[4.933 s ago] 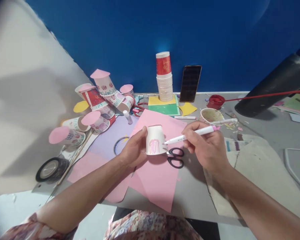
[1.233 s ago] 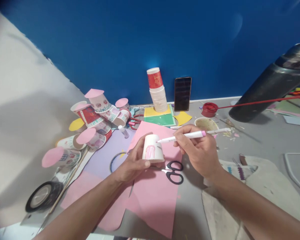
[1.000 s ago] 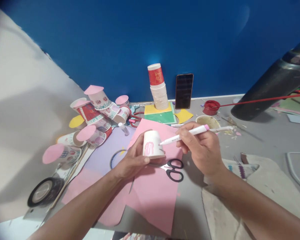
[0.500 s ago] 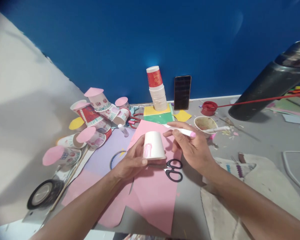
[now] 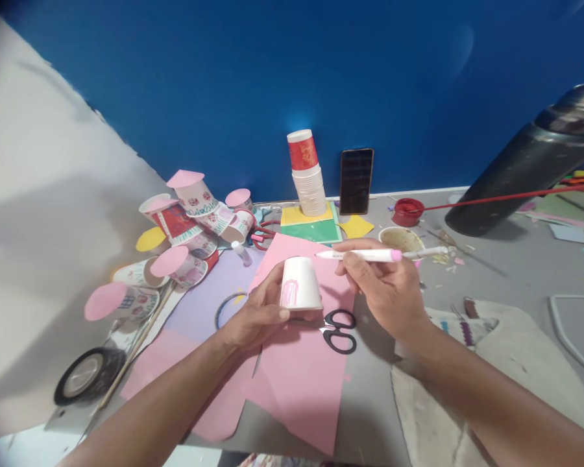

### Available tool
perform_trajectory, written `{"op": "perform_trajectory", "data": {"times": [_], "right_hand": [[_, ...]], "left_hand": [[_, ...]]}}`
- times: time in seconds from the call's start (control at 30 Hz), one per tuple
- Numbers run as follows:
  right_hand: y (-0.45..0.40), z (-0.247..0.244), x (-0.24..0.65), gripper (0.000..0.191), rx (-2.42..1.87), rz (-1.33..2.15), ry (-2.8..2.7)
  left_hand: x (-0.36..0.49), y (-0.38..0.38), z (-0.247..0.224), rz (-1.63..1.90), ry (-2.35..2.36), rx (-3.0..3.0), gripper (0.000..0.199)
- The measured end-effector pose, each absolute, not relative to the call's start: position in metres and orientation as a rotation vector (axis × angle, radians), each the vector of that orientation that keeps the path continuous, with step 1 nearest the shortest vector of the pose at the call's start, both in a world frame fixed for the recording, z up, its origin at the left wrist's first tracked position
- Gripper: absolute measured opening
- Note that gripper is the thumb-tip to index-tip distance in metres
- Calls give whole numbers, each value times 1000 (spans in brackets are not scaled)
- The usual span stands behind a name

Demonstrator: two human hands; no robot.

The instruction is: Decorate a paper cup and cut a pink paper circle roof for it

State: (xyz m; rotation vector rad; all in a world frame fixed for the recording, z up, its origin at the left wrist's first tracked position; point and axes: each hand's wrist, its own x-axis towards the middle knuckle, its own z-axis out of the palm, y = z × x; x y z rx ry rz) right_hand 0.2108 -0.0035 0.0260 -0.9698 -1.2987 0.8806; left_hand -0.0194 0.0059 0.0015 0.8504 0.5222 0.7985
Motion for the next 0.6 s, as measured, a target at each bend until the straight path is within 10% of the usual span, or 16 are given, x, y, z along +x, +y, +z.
{"op": "perform_trajectory", "data": {"times": [0.6], "right_hand": [[-16,33,206,13,-1126,504,-1523]], "left_hand": [[-17,6,1,773,491,883,92]]}}
